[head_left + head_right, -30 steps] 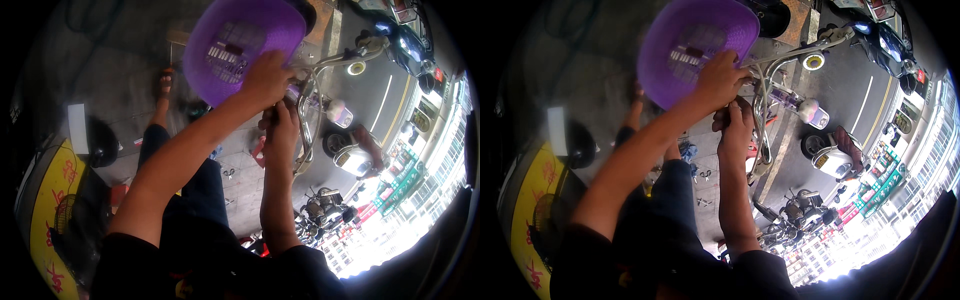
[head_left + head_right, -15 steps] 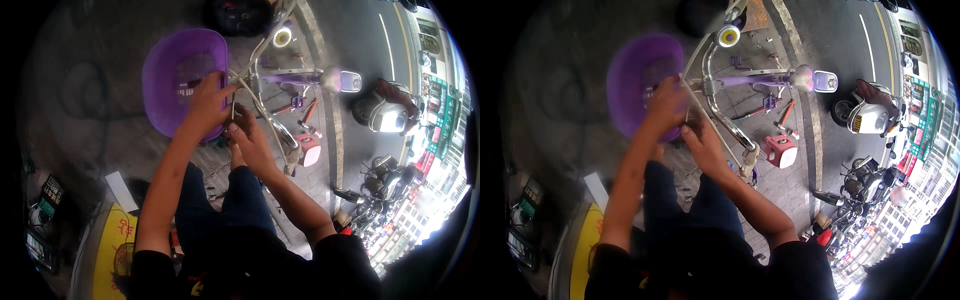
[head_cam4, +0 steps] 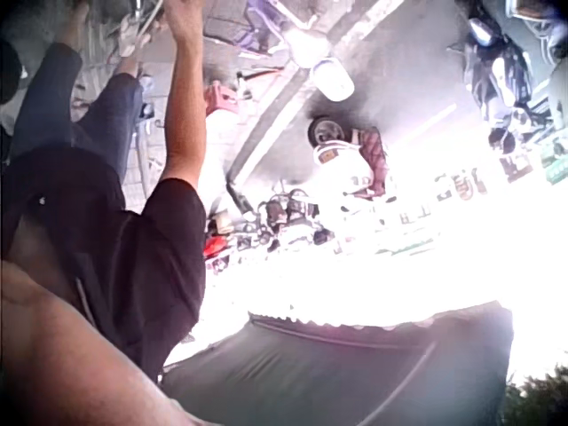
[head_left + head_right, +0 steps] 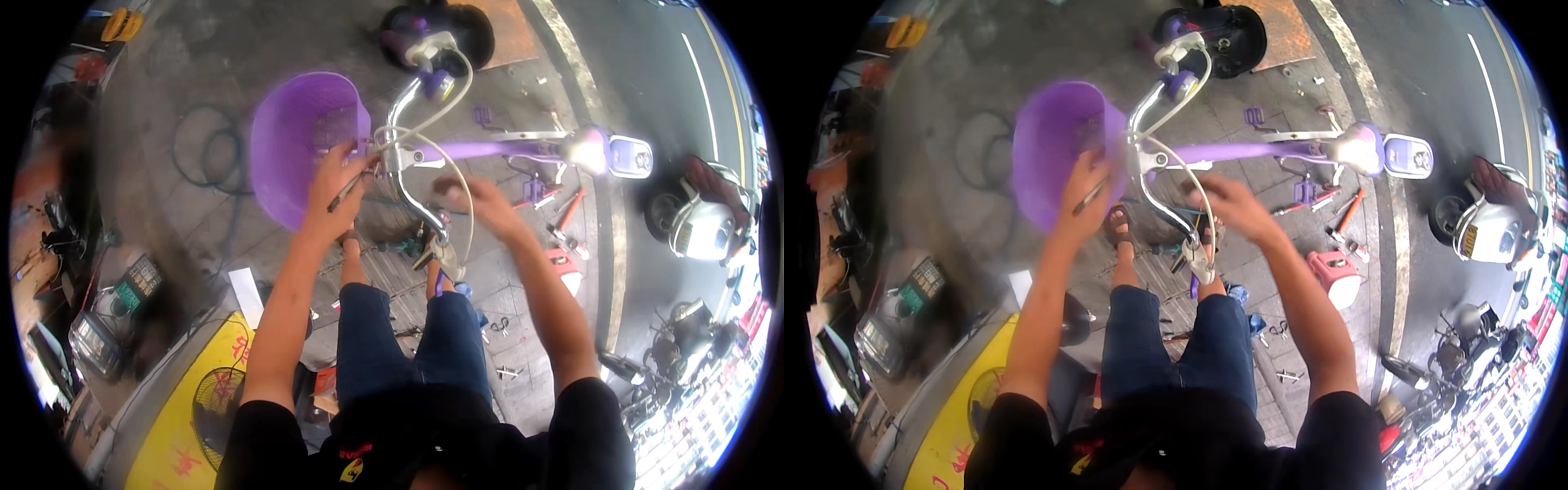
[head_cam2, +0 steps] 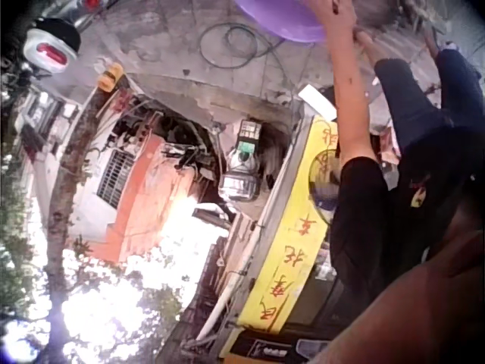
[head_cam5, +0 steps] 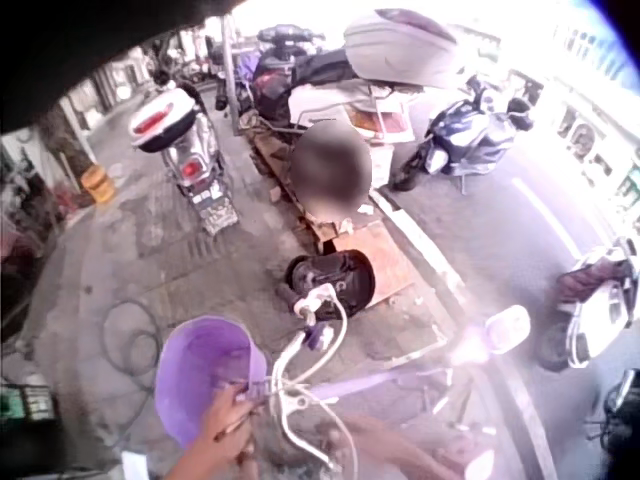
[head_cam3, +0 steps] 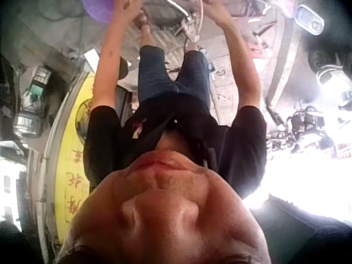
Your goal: The person installs a purple basket onto the handlebars of a child's bicycle, tightens screws with a screwdriver and a power drill, and sprays a lubricant onto the bike frame before moving the bicycle to the side.
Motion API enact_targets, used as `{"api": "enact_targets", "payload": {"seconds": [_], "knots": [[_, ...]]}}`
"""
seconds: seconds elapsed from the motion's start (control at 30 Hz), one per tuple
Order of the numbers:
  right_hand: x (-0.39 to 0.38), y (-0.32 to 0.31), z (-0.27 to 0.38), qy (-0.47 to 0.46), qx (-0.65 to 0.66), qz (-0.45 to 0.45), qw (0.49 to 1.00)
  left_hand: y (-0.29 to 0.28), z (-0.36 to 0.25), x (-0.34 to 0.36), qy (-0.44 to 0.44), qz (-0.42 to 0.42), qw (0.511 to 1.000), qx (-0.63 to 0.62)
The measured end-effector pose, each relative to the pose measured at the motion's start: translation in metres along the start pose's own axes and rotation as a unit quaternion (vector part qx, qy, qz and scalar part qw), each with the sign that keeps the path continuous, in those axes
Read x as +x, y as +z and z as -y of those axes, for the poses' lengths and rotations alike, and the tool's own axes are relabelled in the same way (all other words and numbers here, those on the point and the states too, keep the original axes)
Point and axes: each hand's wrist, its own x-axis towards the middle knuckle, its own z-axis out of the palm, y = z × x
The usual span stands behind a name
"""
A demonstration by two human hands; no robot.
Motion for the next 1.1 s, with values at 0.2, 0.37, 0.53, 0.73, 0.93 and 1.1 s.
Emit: {"api": "enact_targets", "payload": {"seconds": [0.2, 0.37, 0.53, 0.73, 0.93, 1.1], "knots": [[0.020, 0.040, -0.009, 0.095, 0.351, 0.302, 0.881, -0.004, -0.003, -0.006, -0.017, -0.003, 1.000, -0.012], [-0.012, 0.049, 0.036, 0.133, 0.125, 0.083, 0.980, 0.002, -0.006, -0.007, -0.012, -0.022, 1.000, -0.005], [-0.034, 0.079, 0.081, 0.058, -0.307, -0.064, 0.948, 0.012, -0.005, -0.012, -0.046, -0.012, 0.998, -0.041], [-0.036, 0.064, 0.092, 0.118, -0.146, 0.034, 0.982, 0.018, 0.003, -0.009, -0.028, -0.044, 0.997, -0.061], [-0.043, 0.061, 0.064, 0.149, 0.015, 0.009, 0.989, 0.016, 0.004, -0.003, 0.014, -0.033, 0.998, -0.053], [-0.039, 0.057, 0.057, 0.131, 0.011, 0.019, 0.991, 0.011, -0.001, -0.004, 0.001, -0.027, 0.998, -0.057]]}}
